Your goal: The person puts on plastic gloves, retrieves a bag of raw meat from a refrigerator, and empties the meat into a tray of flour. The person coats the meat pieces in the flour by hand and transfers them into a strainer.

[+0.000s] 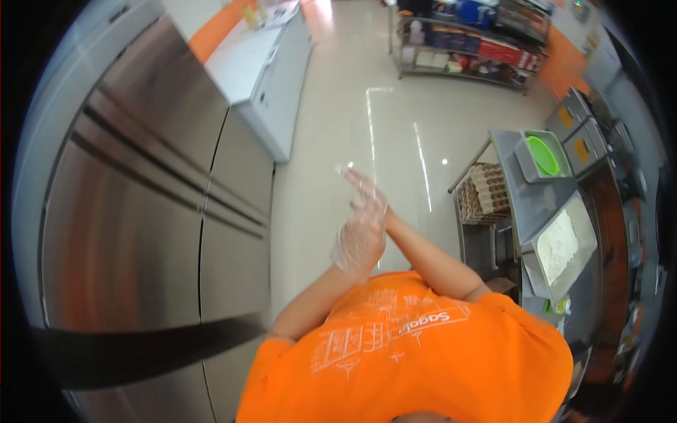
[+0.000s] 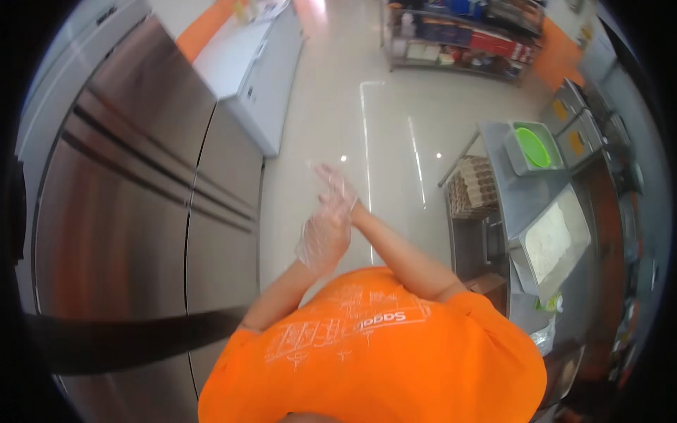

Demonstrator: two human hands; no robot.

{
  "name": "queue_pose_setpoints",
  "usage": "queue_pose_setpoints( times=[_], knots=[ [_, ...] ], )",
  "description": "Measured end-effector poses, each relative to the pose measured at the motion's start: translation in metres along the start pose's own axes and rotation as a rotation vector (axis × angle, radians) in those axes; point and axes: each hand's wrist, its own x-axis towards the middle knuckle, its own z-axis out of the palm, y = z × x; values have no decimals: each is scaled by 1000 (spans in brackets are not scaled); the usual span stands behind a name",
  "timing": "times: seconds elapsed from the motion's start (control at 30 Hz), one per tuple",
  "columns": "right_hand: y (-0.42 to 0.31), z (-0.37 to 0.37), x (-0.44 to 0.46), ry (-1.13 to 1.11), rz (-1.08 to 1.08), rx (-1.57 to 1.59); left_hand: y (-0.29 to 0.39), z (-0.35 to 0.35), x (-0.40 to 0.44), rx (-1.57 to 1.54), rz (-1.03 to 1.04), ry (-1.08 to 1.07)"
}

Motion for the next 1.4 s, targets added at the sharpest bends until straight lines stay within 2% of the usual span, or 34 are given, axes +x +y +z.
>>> queue_pose_setpoints(
  times=[0.03, 0.1, 0.17, 0.23, 0.27, 0.33, 0.4, 0.47, 0.53, 0.63, 0.67, 0.77, 0.87, 0.93, 1.03, 1.1, 1.13, 1.27, 1.4],
  knots=[
    [-11, 11, 16, 46, 289, 508, -3, -10, 6, -47, -28, 19],
    [43, 10, 49, -56, -294, -456, -16, -27, 12, -130, -63, 100],
    [65, 27, 64, -184, -338, -652, -31, -37, 16, -209, -62, 191],
    [35, 47, 70, -338, 230, -125, -58, -41, 15, -164, -61, 257],
    [27, 55, 76, -313, 191, -466, -68, -40, 16, -145, -53, 285],
    [13, 73, 97, -244, 100, -1159, -90, -38, 15, -412, -228, 277],
    [-26, 76, 115, -434, 143, -1335, -105, -30, 15, -664, -423, 281],
    [-23, 82, 133, -550, 218, -1413, -124, -20, 16, -895, -641, 303],
    [3, 89, 150, -596, 320, -1396, -163, -7, 18, -974, -664, 331],
    [42, 92, 170, -385, 20, -1510, -206, 13, 31, -1016, -683, 384],
    [52, 90, 183, -420, 31, -1499, -216, 17, 36, -1017, -691, 402],
    [61, 91, 225, -500, 53, -1472, -240, 14, 63, -459, -548, 375],
    [71, 89, 262, -539, 65, -1461, -257, 9, 99, -58, -579, 319],
    [78, 88, 286, -595, 93, -1436, -262, 0, 132, 131, -610, 255],
    [114, 74, 311, -542, -24, -1378, -297, 7, 167, 425, -610, 173],
    [138, 73, 319, -686, -113, -1479, -321, 11, 190, 555, -565, 126],
    [148, 72, 322, -765, -169, -1531, -329, 8, 205, 587, -532, 111],
    [175, 75, 323, -921, -178, -1320, -360, 23, 228, 592, -354, 7],
    [181, 87, 333, -1038, -184, -1238, -386, 25, 230, 345, -443, -266]
  ],
)
